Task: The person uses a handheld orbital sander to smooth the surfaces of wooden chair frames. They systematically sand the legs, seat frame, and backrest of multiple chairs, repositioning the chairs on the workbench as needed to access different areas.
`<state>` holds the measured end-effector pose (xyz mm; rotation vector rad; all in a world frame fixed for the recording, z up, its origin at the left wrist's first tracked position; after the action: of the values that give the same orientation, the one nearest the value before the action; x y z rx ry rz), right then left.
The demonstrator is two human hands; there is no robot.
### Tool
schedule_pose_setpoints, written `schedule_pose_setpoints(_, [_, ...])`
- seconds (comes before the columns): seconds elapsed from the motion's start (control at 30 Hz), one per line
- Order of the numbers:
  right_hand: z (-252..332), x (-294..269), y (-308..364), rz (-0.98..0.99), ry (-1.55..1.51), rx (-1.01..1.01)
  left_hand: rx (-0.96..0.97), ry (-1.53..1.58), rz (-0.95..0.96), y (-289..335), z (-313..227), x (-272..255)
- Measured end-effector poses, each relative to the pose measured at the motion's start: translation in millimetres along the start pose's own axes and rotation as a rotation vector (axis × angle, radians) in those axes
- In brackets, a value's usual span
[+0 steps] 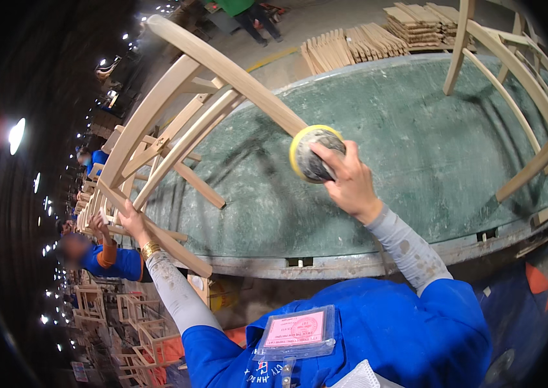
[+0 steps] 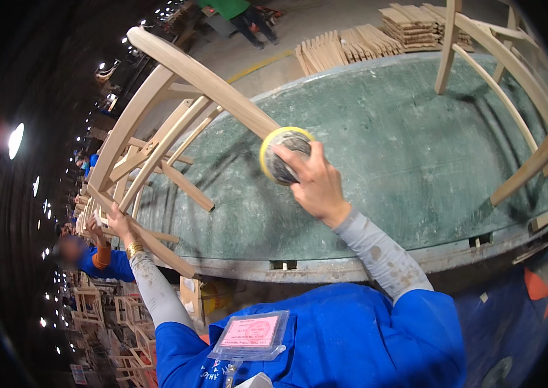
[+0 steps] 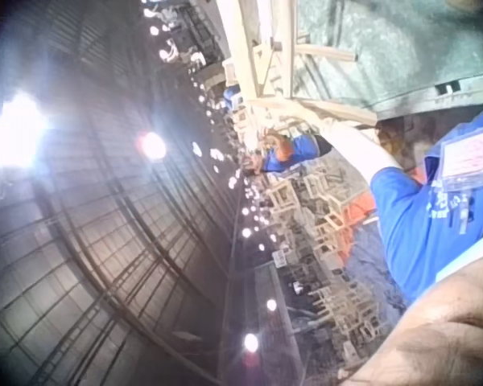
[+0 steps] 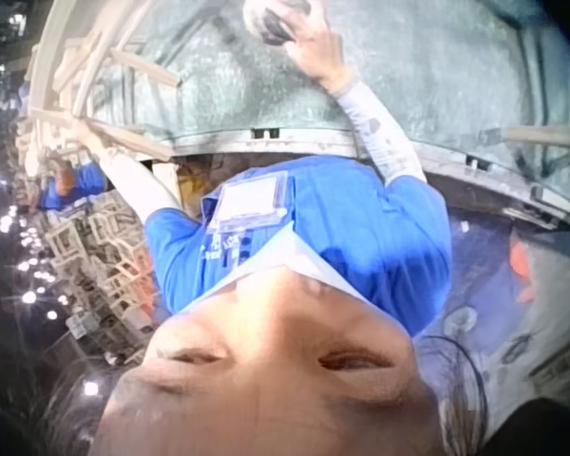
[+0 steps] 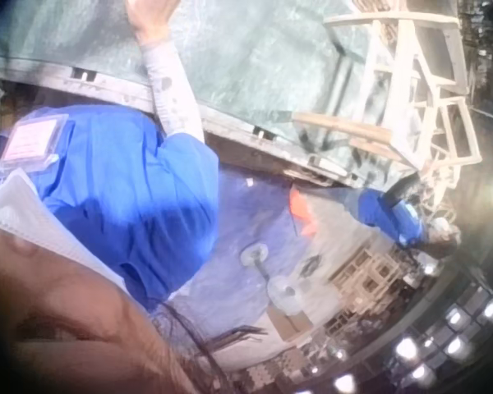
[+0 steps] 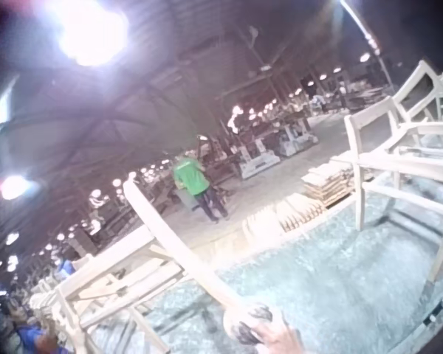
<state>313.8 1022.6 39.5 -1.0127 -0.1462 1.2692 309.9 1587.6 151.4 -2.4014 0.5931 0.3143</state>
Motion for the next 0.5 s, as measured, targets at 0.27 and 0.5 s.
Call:
schedule_pose_setpoints(0.27, [51,27,-116,-0.029,0.063,-0.177,0.141,-0.026,-0.118,12,-14,-12])
schedule_pose_setpoints(0.5, [72,27,-142,-0.018,-0.001,-0.113,0.135,-0.018,-0.17,19,-7,-28])
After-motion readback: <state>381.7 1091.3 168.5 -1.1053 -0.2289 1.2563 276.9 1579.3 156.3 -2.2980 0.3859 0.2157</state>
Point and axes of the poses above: each hand's wrist, its own y-axis away from the middle knuckle, its own x-axis out of the palm, z = x × y, the point moved 7 cm from there along -y, towards the middle knuckle, and after that the axes turned 8 degrees about -x, right-handed, at the moved point
